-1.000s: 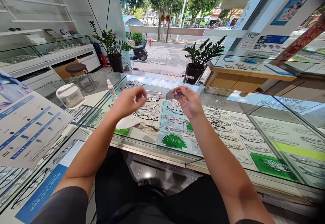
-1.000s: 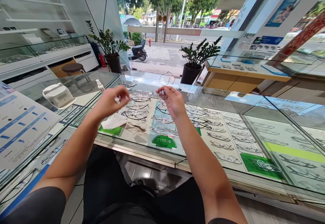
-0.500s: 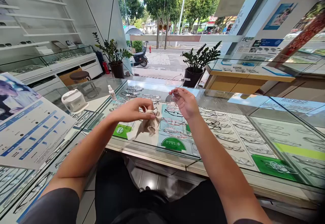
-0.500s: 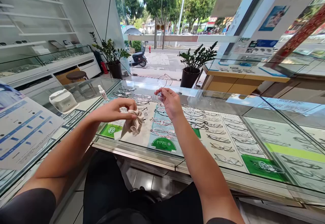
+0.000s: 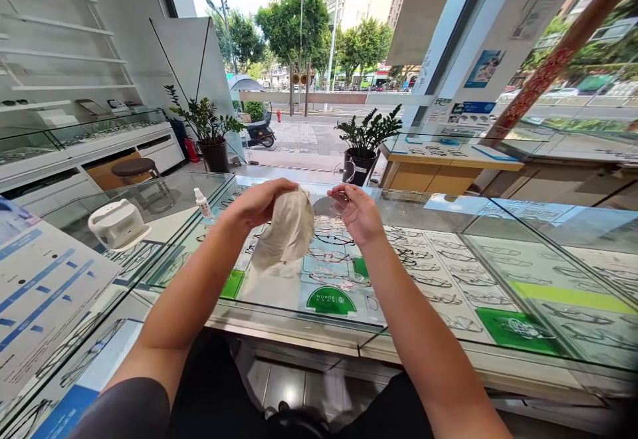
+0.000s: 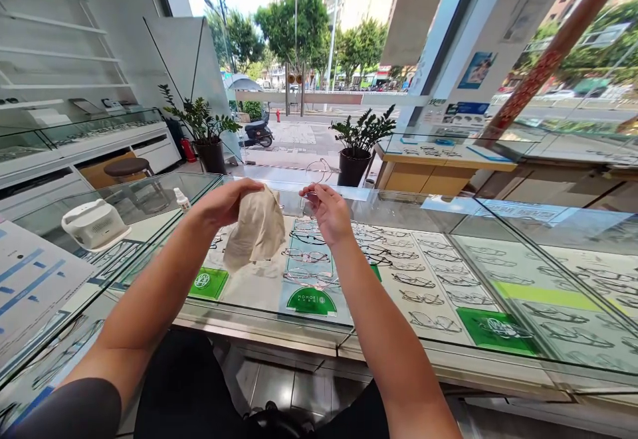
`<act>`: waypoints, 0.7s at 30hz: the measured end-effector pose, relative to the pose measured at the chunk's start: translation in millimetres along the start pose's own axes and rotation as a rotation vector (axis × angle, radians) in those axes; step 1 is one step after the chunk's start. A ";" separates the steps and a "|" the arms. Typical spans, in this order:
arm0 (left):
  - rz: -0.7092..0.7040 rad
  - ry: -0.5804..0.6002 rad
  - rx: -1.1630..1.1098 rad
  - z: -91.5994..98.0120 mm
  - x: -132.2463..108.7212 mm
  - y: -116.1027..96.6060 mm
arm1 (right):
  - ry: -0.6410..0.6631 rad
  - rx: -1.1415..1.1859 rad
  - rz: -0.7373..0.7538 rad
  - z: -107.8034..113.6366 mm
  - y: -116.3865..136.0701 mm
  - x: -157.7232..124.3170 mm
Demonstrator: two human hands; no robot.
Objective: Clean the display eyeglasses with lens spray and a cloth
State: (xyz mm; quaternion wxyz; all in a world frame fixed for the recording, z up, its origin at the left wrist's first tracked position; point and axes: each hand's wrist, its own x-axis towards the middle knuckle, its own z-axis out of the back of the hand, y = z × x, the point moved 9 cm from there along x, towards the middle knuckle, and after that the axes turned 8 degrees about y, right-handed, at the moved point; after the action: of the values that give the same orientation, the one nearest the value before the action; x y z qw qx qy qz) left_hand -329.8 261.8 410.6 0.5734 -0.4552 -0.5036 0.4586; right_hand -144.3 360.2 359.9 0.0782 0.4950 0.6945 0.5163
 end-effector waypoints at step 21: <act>-0.296 -0.011 0.142 -22.8 -0.2 37.7 | 0.145 0.048 -0.058 -31.3 -2.7 -15.7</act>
State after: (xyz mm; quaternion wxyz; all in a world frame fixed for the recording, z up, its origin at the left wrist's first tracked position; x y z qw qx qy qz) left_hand -309.6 266.5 371.7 0.6627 -0.3319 -0.5345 0.4061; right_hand -157.5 328.2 365.7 0.0309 0.4376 0.7245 0.5316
